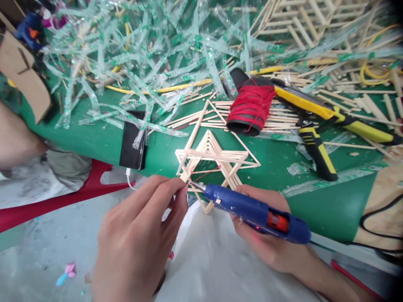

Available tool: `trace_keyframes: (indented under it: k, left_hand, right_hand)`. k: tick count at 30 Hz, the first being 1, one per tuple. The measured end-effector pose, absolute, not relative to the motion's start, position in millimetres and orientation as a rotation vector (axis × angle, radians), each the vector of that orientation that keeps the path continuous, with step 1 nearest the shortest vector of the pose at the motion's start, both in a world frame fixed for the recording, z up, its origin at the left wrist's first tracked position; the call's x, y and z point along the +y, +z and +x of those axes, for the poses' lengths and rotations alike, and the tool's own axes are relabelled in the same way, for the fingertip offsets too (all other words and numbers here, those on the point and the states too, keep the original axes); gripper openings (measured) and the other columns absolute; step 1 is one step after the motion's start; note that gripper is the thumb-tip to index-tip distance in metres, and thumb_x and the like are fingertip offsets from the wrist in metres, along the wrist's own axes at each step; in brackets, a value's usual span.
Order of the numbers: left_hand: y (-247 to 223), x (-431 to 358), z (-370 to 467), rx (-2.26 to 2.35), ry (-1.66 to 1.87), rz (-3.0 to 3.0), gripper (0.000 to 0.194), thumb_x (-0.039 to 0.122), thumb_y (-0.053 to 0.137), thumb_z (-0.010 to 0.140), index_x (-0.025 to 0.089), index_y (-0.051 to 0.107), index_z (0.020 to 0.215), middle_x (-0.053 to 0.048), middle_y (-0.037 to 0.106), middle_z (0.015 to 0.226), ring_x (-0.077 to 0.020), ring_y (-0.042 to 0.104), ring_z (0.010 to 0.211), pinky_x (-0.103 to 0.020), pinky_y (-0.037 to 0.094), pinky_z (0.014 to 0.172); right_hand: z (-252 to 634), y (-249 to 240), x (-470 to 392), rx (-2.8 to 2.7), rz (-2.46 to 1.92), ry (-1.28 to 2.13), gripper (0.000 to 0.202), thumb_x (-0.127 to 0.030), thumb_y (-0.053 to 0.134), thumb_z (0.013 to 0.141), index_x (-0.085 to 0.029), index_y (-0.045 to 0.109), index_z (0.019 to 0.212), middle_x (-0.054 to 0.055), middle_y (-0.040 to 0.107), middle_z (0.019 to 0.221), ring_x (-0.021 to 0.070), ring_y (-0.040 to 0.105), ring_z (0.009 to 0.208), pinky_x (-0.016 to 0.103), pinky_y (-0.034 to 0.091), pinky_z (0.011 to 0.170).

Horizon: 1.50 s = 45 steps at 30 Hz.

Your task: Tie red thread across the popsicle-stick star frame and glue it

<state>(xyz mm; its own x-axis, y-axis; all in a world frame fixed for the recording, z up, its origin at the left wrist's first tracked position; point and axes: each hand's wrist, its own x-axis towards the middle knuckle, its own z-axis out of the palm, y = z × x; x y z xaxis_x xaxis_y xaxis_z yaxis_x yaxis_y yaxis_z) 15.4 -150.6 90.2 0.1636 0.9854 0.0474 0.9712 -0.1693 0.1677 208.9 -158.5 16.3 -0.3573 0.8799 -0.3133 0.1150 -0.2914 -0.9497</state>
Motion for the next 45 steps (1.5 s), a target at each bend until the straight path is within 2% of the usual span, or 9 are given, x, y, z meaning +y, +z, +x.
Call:
trace_keyframes:
  k: [8,13,18,24,27,34,45]
  left_hand:
    - [90.4,-152.4,15.5,1.974,0.235,2.297,0.016,0.024,0.048,0.101,0.026,0.061,0.091,0.003,0.066,0.077,-0.0140,0.056,0.055,-0.035,0.040,0.053]
    - [90.6,-152.4,16.8,1.990,0.236,2.274,0.017,0.025,0.049,0.100,0.027,0.063,0.090,0.003,0.067,0.077,-0.0144,0.058,0.055,-0.035,0.041,0.054]
    - [91.0,-151.9,17.8,1.973,0.221,2.297,0.016,0.025,0.048,0.101,0.026,0.060,0.090,0.003,0.066,0.077,-0.0134,0.056,0.055,-0.034,0.040,0.053]
    - [90.3,-151.7,16.1,1.994,0.221,2.306,0.019,0.026,0.046,0.101,0.027,0.061,0.088,0.004,0.065,0.075,-0.0137,0.056,0.054,-0.035,0.040,0.052]
    - [90.5,-151.0,15.4,1.977,0.230,2.321,0.017,0.026,0.047,0.101,0.027,0.061,0.089,0.003,0.066,0.076,-0.0140,0.057,0.054,-0.035,0.041,0.052]
    - [92.9,-151.0,14.9,1.980,0.229,2.289,0.017,0.027,0.049,0.100,0.028,0.061,0.089,0.004,0.068,0.077,-0.0147,0.059,0.054,-0.036,0.043,0.052]
    - [91.9,-153.6,13.3,1.992,0.218,2.333,0.010,0.027,0.051,0.101,0.028,0.059,0.095,0.004,0.069,0.082,-0.0147,0.063,0.059,-0.035,0.048,0.056]
  right_hand:
    - [207.5,16.4,-160.0,-1.348,-1.293,1.718,0.015,-0.014,0.059,0.070,-0.022,0.047,0.066,-0.007,0.037,0.056,0.0094,0.035,0.049,0.026,0.027,0.048]
    - [206.8,17.5,-154.6,-1.311,-1.353,1.798,0.006,-0.018,0.059,0.069,-0.022,0.055,0.070,-0.005,0.050,0.060,0.0127,0.046,0.052,0.028,0.032,0.048]
    - [205.7,20.3,-151.9,-1.318,-1.331,1.830,0.013,-0.017,0.059,0.069,-0.023,0.048,0.064,-0.006,0.043,0.056,0.0116,0.040,0.050,0.027,0.031,0.047]
    - [209.7,16.8,-157.2,-1.332,-1.335,1.817,0.010,-0.017,0.061,0.072,-0.023,0.052,0.070,-0.006,0.048,0.062,0.0117,0.044,0.053,0.026,0.033,0.049]
    - [209.5,15.4,-157.2,-1.331,-1.329,1.846,0.014,-0.013,0.061,0.073,-0.023,0.051,0.071,-0.006,0.047,0.064,0.0109,0.043,0.055,0.025,0.034,0.050]
    - [206.6,23.8,-148.2,-1.376,-1.309,1.799,0.013,-0.017,0.059,0.068,-0.022,0.048,0.064,-0.005,0.045,0.055,0.0112,0.041,0.049,0.026,0.031,0.046]
    - [208.8,17.9,-155.6,-1.390,-1.296,1.753,0.012,-0.016,0.057,0.072,-0.022,0.049,0.067,-0.006,0.041,0.056,0.0102,0.038,0.049,0.026,0.028,0.047]
